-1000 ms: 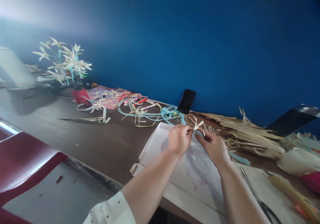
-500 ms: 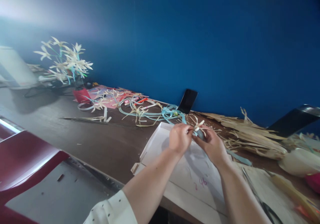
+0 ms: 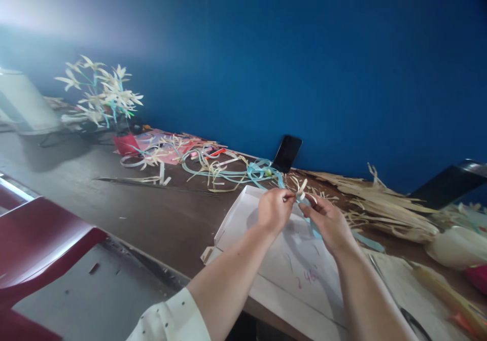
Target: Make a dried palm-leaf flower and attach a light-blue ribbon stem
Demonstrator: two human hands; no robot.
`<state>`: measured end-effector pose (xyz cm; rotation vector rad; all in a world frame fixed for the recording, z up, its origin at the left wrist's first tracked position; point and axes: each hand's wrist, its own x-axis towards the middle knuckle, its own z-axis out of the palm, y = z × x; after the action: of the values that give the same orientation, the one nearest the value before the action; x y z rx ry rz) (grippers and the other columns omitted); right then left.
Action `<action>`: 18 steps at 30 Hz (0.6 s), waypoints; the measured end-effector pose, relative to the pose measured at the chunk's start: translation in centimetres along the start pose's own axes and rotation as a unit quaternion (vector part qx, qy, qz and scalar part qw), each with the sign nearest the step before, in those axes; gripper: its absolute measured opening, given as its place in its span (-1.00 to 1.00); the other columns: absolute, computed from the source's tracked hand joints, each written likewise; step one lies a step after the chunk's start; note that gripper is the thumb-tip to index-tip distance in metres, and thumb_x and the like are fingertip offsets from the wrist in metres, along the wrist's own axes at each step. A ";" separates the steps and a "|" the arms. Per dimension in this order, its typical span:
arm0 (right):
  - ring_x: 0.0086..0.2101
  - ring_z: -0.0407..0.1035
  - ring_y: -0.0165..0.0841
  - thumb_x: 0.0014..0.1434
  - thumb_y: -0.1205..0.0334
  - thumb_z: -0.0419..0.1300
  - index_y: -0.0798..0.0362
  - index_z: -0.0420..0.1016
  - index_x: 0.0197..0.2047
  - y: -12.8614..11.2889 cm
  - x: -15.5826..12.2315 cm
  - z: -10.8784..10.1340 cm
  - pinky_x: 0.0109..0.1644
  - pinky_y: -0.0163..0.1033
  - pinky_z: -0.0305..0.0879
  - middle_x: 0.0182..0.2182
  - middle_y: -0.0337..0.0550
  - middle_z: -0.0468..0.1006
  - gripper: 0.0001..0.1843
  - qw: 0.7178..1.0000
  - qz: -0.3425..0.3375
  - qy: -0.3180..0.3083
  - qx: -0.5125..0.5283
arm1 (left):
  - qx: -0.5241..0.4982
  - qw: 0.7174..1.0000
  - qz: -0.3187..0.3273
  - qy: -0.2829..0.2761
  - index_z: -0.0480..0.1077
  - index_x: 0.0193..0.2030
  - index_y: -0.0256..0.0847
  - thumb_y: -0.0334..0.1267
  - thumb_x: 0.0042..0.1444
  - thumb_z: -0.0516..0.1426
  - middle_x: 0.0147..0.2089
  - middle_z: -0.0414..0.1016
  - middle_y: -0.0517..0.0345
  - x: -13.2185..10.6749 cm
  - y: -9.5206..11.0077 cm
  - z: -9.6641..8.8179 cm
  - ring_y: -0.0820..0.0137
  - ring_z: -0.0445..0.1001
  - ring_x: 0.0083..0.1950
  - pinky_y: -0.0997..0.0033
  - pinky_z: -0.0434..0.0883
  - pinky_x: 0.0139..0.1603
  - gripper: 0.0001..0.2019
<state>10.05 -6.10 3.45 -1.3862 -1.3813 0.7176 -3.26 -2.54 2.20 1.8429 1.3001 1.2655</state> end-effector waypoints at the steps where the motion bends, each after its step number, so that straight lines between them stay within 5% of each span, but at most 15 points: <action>1: -0.44 0.29 -0.38 -0.03 -0.05 0.23 0.06 0.49 -0.11 0.0 0.0 0.0 -0.35 -0.29 0.23 -0.46 -0.22 0.45 -0.53 1.000 0.002 0.000 0.005 | -0.006 1.000 -0.013 -0.005 0.50 -0.31 -0.11 -0.32 0.04 0.13 -0.30 0.53 0.22 0.0 0.1 0.0 0.45 0.45 -0.27 0.48 0.34 -0.22 -0.87; 11: -0.47 0.27 -0.40 -0.02 0.01 0.22 0.07 0.49 -0.10 -0.5 -0.2 0.1 -0.41 -0.31 0.18 -0.48 -0.24 0.43 -0.56 1.000 0.021 0.007 0.007 | -0.039 0.998 -0.042 0.009 0.42 -0.23 -0.11 -0.32 0.02 0.15 -0.29 0.55 0.25 -0.1 0.3 -0.1 0.46 0.48 -0.25 0.49 0.35 -0.22 -0.86; 18: -0.46 0.26 -0.39 -0.05 0.01 0.25 0.07 0.53 -0.12 0.1 0.1 0.1 -0.40 -0.30 0.19 -0.51 -0.23 0.42 -0.56 1.000 0.014 0.016 0.023 | -0.032 0.999 -0.030 0.021 0.26 -0.07 -0.13 -0.25 0.01 0.19 -0.30 0.54 0.24 -0.1 0.0 0.2 0.42 0.49 -0.27 0.45 0.35 -0.25 -0.67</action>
<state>9.98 -6.00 3.34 -1.3790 -1.3145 0.7377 -3.10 -2.65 2.04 1.7273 1.3123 1.3060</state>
